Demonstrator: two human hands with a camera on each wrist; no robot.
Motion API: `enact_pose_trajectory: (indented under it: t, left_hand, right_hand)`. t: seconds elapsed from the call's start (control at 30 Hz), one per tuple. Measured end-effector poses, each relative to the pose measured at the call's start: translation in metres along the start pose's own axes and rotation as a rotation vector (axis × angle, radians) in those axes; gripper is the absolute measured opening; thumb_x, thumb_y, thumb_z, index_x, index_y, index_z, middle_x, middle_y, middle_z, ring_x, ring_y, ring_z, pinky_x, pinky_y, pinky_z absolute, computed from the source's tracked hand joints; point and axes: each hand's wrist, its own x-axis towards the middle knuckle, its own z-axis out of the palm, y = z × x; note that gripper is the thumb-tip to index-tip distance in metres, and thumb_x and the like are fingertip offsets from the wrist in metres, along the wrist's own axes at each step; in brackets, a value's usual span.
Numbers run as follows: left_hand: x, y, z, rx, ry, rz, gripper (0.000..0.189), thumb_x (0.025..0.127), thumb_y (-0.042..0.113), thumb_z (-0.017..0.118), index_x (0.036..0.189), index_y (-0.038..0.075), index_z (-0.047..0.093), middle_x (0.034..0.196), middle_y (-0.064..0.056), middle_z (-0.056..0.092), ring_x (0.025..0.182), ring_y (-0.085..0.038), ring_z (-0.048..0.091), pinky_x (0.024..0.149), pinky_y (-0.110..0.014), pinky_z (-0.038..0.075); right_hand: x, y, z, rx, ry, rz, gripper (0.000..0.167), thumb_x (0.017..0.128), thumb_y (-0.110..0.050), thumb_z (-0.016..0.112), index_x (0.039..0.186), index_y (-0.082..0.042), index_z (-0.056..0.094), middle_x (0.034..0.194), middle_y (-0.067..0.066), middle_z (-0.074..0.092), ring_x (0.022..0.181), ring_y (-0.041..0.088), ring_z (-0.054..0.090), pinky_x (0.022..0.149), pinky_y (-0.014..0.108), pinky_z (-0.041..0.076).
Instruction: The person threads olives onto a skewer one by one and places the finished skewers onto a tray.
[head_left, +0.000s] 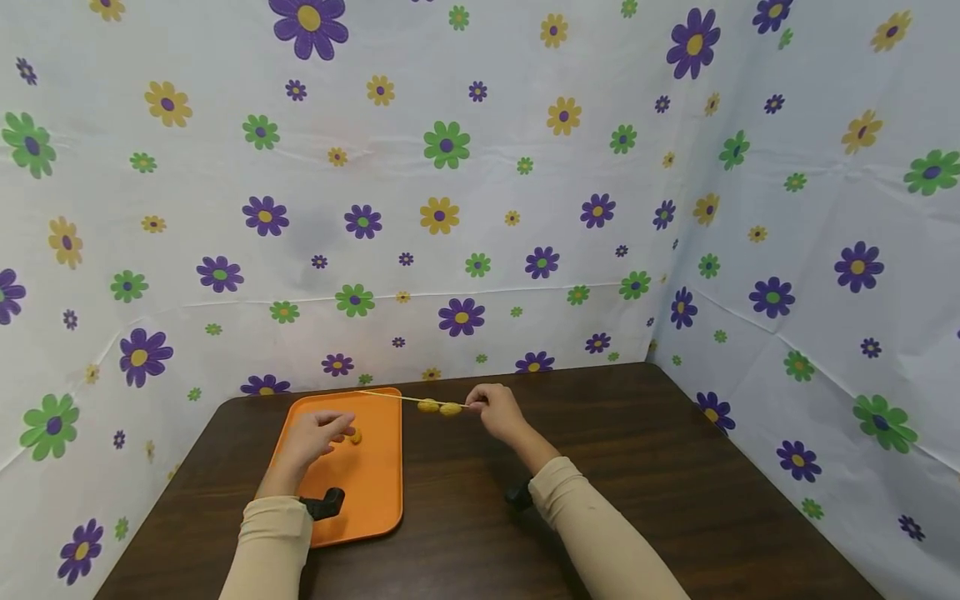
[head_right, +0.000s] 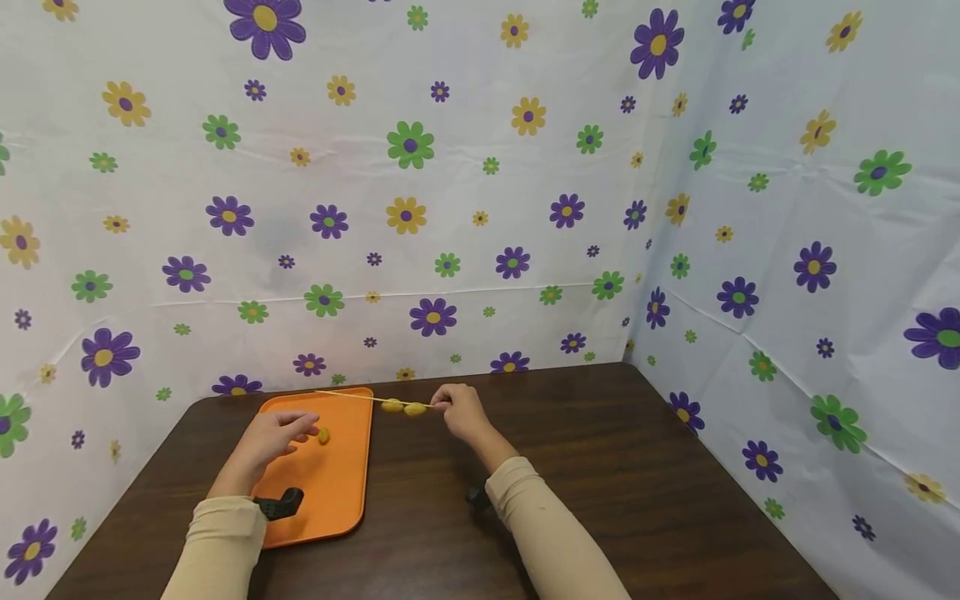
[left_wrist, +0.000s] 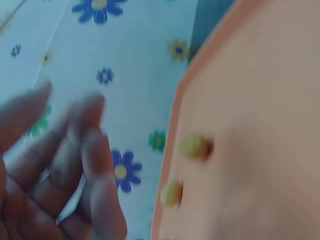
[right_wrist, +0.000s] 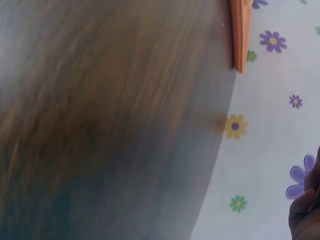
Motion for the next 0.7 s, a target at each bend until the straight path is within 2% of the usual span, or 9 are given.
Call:
enact_pose_trajectory:
  t: [0.1,0.23,0.3,0.37,0.47,0.57,0.6,0.7]
  left_hand:
    - [0.001,-0.003,-0.008,0.043,0.018,-0.052,0.042,0.106,0.027,0.057,0.127,-0.008,0.065,0.108,-0.019,0.073,0.105,-0.039,0.062,0.093,-0.053,0.053]
    - [0.010,-0.010,-0.007,0.124,0.012,-0.088,0.038,0.105,0.022,0.058,0.125,-0.008,0.066,0.106,-0.020,0.073,0.102,-0.039,0.065,0.089,-0.049,0.056]
    - [0.015,-0.012,-0.004,0.189,0.012,-0.091,0.036,0.104,0.019,0.059,0.126,-0.008,0.065,0.109,-0.022,0.071,0.095,-0.035,0.068,0.083,-0.044,0.058]
    - [0.019,-0.012,0.000,0.261,0.011,-0.097,0.036,0.102,0.014,0.058,0.131,-0.007,0.063,0.114,-0.026,0.069,0.082,-0.030,0.068,0.071,-0.038,0.057]
    - [0.023,-0.010,0.005,0.352,-0.011,-0.121,0.040,0.101,0.006,0.054,0.139,-0.004,0.057,0.124,-0.031,0.063,0.068,-0.021,0.058,0.057,-0.030,0.047]
    - [0.026,-0.008,0.009,0.423,-0.048,-0.130,0.047,0.097,-0.003,0.047,0.144,-0.002,0.053,0.132,-0.034,0.058,0.061,-0.019,0.047,0.051,-0.026,0.037]
    - [0.028,-0.007,0.010,0.440,-0.063,-0.131,0.051,0.096,-0.007,0.044,0.145,-0.001,0.052,0.134,-0.034,0.056,0.061,-0.018,0.044,0.051,-0.025,0.034]
    - [0.031,-0.006,0.014,0.504,-0.083,-0.125,0.059,0.091,-0.014,0.040,0.146,0.003,0.053,0.139,-0.033,0.052,0.073,-0.024,0.052,0.052,-0.026,0.032]
  right_hand:
    - [0.001,0.006,-0.003,0.012,0.008,0.015,0.013,0.094,0.003,0.066,0.085,-0.004,0.072,0.085,0.007,0.070,0.074,0.020,0.060,0.066,0.032,0.053]
    - [0.001,0.009,-0.006,0.015,0.012,0.021,0.013,0.094,0.004,0.067,0.085,-0.004,0.072,0.084,0.007,0.070,0.073,0.016,0.057,0.068,0.033,0.053]
    - [0.002,0.012,-0.008,0.013,0.014,0.018,0.013,0.093,0.003,0.067,0.084,-0.004,0.072,0.084,0.007,0.070,0.073,0.016,0.057,0.069,0.033,0.054]
    - [0.002,0.014,-0.010,0.011,0.012,0.021,0.012,0.094,0.003,0.067,0.085,-0.004,0.072,0.084,0.006,0.069,0.074,0.016,0.057,0.069,0.033,0.054]
    - [0.002,0.018,-0.013,0.005,0.015,0.026,0.012,0.094,0.003,0.067,0.085,-0.004,0.072,0.084,0.006,0.069,0.074,0.017,0.058,0.068,0.033,0.054]
    - [0.002,0.021,-0.016,0.007,0.015,0.033,0.012,0.094,0.003,0.067,0.085,-0.004,0.072,0.085,0.006,0.069,0.074,0.017,0.058,0.068,0.033,0.054]
    - [0.002,0.021,-0.017,0.009,0.015,0.040,0.012,0.094,0.002,0.067,0.085,-0.005,0.072,0.085,0.006,0.069,0.074,0.017,0.058,0.068,0.033,0.054]
    - [0.001,0.022,-0.019,0.017,0.013,0.055,0.014,0.094,0.003,0.066,0.085,-0.005,0.072,0.085,0.006,0.069,0.075,0.018,0.058,0.070,0.034,0.054]
